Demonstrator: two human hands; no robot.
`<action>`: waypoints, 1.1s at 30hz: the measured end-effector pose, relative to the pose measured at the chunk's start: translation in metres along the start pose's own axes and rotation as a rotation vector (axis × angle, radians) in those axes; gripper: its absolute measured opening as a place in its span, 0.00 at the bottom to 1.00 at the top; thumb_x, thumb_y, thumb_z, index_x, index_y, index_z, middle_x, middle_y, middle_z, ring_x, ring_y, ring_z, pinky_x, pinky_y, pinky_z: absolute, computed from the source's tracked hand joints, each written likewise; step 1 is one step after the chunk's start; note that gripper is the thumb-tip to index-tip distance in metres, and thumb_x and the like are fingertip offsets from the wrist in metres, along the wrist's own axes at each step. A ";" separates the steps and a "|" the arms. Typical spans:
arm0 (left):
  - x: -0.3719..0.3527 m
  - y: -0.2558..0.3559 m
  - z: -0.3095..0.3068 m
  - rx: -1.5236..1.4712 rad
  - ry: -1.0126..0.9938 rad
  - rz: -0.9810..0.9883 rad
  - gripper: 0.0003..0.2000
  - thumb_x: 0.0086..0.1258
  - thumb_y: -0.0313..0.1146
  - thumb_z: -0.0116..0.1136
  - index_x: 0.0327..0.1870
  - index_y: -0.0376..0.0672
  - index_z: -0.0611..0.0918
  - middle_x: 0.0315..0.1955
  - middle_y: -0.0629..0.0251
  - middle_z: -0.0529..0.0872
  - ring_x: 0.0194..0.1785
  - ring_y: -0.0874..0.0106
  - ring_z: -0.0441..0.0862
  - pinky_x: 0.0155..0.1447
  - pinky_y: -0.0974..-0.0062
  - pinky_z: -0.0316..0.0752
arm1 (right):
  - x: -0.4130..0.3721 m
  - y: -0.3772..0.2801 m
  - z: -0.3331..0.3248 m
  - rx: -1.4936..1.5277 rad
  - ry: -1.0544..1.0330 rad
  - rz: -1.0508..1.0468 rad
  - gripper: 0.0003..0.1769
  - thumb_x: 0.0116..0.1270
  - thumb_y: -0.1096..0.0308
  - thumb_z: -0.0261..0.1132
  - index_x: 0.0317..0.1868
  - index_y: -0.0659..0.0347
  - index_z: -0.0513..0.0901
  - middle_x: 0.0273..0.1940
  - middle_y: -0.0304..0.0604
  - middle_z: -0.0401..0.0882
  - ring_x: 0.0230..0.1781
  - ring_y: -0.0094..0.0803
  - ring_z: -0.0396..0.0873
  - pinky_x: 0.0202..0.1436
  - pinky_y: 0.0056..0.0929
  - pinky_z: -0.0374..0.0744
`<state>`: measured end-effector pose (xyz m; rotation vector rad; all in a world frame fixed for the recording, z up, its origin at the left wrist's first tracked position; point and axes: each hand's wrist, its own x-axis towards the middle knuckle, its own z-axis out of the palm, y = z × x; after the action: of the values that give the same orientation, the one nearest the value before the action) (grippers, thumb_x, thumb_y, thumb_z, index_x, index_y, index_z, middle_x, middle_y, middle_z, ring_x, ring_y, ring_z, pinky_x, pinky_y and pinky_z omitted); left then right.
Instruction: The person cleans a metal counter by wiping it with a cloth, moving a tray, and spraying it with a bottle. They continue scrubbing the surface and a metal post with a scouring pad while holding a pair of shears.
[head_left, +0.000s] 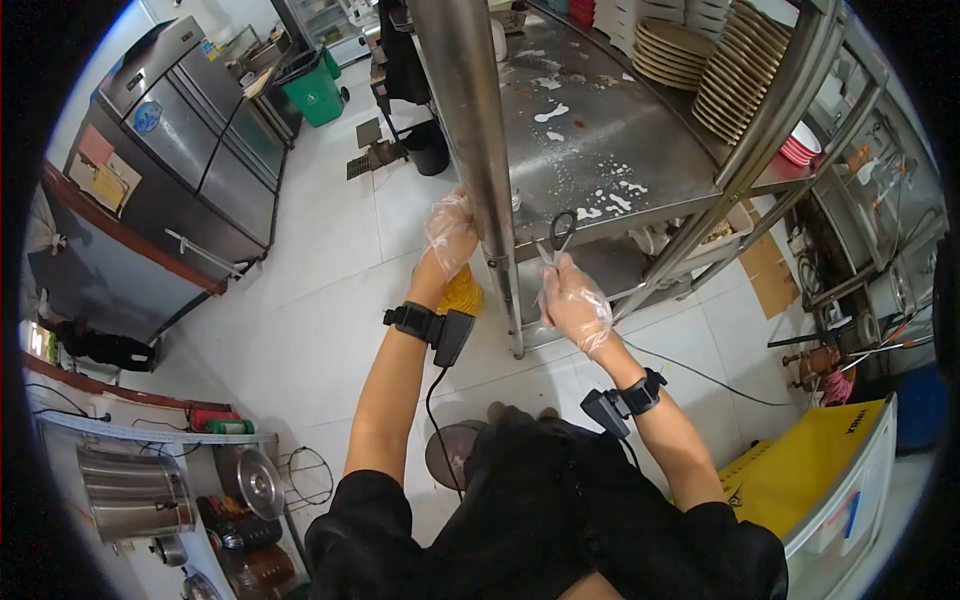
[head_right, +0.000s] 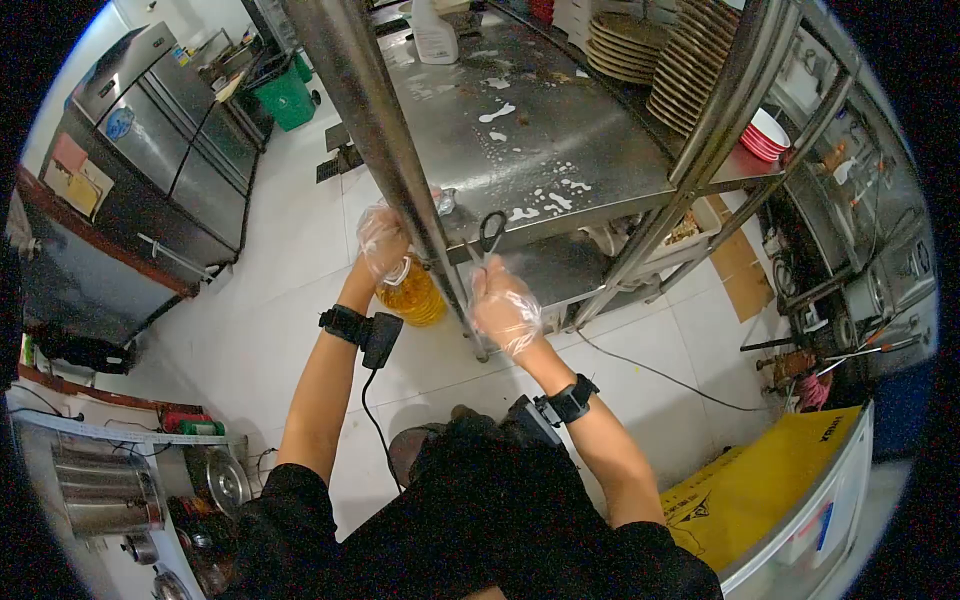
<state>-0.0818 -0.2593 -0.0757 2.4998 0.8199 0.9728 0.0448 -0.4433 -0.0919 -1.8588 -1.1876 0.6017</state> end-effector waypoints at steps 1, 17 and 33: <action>0.001 -0.014 0.007 0.026 -0.022 0.008 0.12 0.57 0.23 0.57 0.42 0.40 0.84 0.43 0.50 0.84 0.44 0.47 0.82 0.45 0.58 0.78 | 0.000 0.009 0.004 0.001 -0.003 0.000 0.15 0.77 0.58 0.50 0.39 0.63 0.71 0.20 0.55 0.77 0.22 0.53 0.80 0.29 0.50 0.78; 0.005 -0.008 0.004 0.115 -0.067 0.085 0.13 0.58 0.27 0.56 0.44 0.43 0.83 0.47 0.56 0.83 0.42 0.50 0.83 0.48 0.57 0.79 | 0.011 -0.020 -0.013 -0.566 0.134 -0.152 0.16 0.77 0.56 0.50 0.38 0.60 0.73 0.24 0.56 0.80 0.28 0.58 0.81 0.33 0.55 0.77; 0.008 -0.003 0.001 0.246 -0.118 0.068 0.12 0.62 0.29 0.55 0.47 0.45 0.83 0.48 0.57 0.83 0.48 0.53 0.82 0.56 0.59 0.77 | 0.022 -0.012 -0.023 -0.659 0.091 -0.253 0.15 0.76 0.56 0.54 0.38 0.60 0.74 0.22 0.57 0.78 0.25 0.57 0.80 0.30 0.54 0.77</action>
<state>-0.0775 -0.2516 -0.0736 2.7797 0.8687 0.7766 0.0656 -0.4301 -0.0683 -2.1780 -1.6584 -0.0338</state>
